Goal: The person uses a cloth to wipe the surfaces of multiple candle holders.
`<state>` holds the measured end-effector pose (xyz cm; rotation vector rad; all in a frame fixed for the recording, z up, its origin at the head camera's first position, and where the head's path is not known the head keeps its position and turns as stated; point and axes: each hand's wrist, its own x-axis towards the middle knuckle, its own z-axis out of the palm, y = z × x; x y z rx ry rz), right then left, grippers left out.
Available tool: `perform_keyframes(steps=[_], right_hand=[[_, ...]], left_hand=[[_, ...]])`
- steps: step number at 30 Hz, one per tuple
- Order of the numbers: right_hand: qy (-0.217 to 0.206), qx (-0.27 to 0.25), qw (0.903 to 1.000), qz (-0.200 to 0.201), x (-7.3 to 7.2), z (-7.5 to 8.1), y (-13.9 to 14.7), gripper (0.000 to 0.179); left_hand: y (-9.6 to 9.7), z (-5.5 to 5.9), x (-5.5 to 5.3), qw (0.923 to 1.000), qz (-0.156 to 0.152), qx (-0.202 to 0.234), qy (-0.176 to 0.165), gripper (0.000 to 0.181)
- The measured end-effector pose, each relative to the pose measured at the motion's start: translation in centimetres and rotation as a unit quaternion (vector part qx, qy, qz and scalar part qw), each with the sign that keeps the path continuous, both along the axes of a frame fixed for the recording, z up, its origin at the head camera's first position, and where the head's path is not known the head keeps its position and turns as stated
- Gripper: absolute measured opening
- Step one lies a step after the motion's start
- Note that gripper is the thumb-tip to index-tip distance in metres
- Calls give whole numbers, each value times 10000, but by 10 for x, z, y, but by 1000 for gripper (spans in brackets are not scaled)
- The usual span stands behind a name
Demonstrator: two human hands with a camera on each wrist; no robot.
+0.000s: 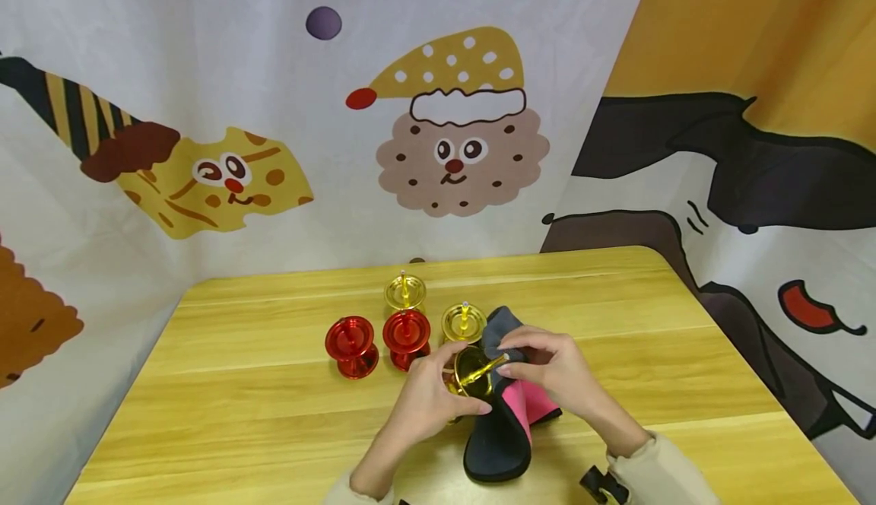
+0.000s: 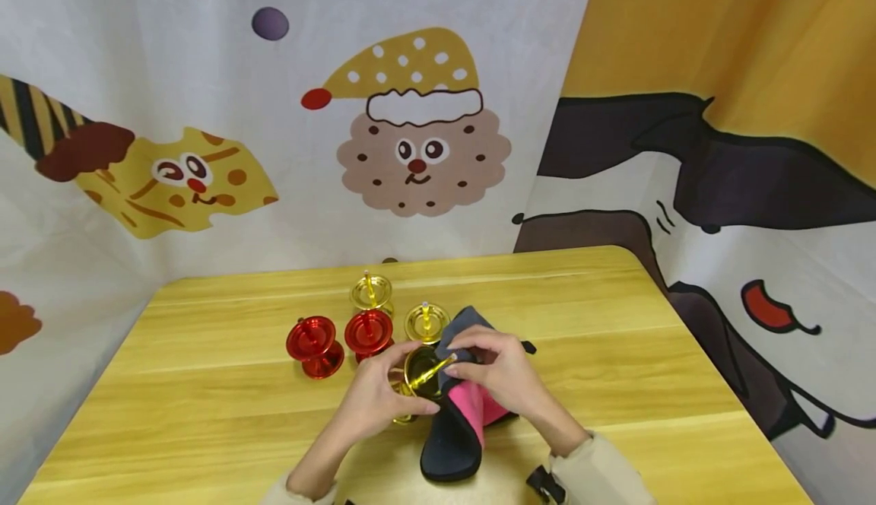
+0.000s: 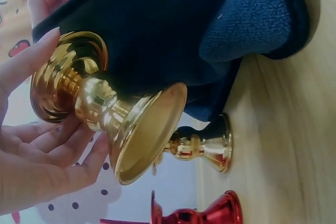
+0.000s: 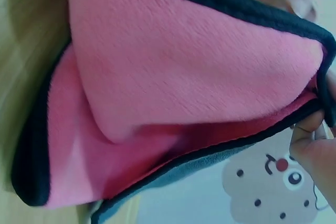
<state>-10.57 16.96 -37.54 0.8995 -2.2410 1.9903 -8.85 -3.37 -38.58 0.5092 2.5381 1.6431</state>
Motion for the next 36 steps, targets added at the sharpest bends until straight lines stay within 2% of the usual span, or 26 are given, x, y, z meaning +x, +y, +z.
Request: perform_keyframes(steps=[3, 6, 10, 13, 19, 24, 29, 36], right_hand=[[-4, -69, 9999, -134, -1, 7, 6, 18], [-95, 116, 9990, -416, -2, 13, 8, 19], [-88, 424, 9989, -175, -2, 15, 5, 24], [1, 634, 9977, 250, -2, 11, 2, 29], [-38, 957, 9934, 639, -4, 5, 0, 29], [-234, 1075, 9916, 680, -3, 3, -1, 25], [-622, 1037, 9907, 628, -2, 1, -2, 23], [-756, 599, 9933, 633, 0, 1, -2, 25]], left_hand=[[-3, -3, -1, 9989, -120, 347, -308, 74], [-6, -3, -2, 9920, -326, 966, -739, 74], [-7, 2, -3, 9796, -593, 1536, -1152, 76], [-6, 6, -4, 9775, -677, 1579, -1225, 76], [-5, 8, -4, 9771, -662, 1565, -1284, 67], [-3, 6, -5, 9754, -892, 1572, -1266, 65], [-1, 5, -4, 9732, -1085, 1553, -1302, 64], [0, 8, -2, 9669, -1243, 1756, -1372, 64]])
